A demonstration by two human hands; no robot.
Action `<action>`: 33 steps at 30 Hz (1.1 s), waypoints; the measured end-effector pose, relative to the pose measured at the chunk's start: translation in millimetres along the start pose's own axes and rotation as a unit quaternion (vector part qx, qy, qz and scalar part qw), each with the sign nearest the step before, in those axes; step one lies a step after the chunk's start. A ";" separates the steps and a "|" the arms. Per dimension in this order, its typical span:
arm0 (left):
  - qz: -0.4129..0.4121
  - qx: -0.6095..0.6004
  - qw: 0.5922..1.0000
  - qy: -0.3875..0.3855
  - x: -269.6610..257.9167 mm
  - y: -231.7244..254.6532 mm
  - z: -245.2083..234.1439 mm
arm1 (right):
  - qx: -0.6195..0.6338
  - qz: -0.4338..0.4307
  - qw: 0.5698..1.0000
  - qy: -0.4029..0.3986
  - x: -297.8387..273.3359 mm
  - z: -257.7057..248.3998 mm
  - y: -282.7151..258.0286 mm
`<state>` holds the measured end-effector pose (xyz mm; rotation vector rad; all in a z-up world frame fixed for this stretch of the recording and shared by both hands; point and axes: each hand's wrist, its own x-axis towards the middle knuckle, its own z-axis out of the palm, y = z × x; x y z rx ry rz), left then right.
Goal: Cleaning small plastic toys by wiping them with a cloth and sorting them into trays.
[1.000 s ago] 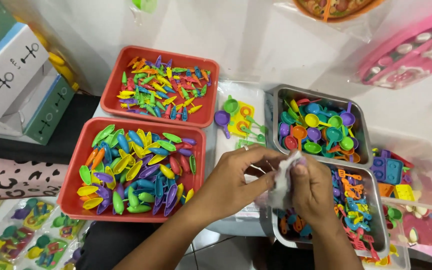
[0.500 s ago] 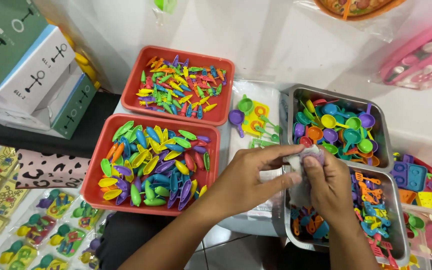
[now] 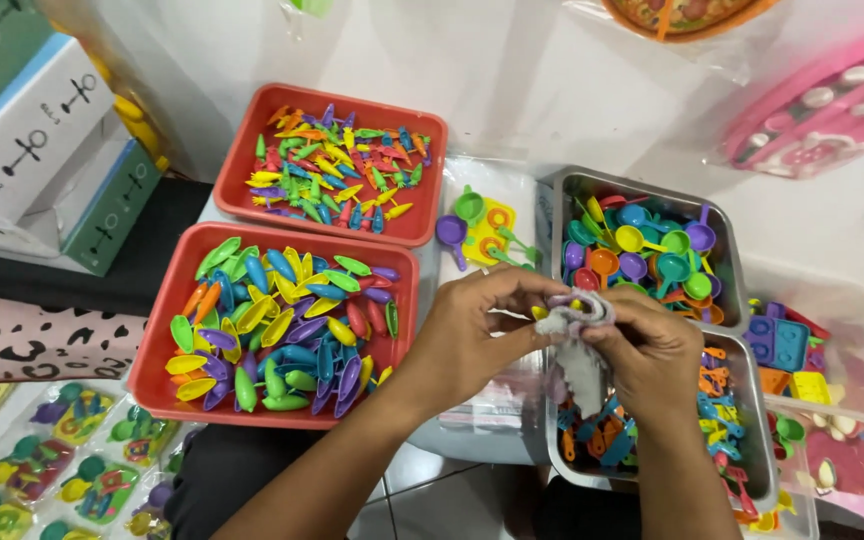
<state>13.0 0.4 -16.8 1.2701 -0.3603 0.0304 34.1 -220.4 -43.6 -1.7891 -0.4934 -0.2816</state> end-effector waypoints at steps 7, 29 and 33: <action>-0.027 -0.061 0.998 0.009 -0.1 -8.5 4.7 | 0.169 0.110 0.973 0.109 -9.1 15.9 6.4; -0.010 -0.405 0.908 0.109 -0.8 -37.8 20.4 | 0.289 0.038 0.950 0.108 -29.9 35.8 0.2; -0.021 -0.447 0.889 0.095 1.2 -32.0 20.9 | 0.446 0.163 0.872 0.118 -8.6 41.1 -34.0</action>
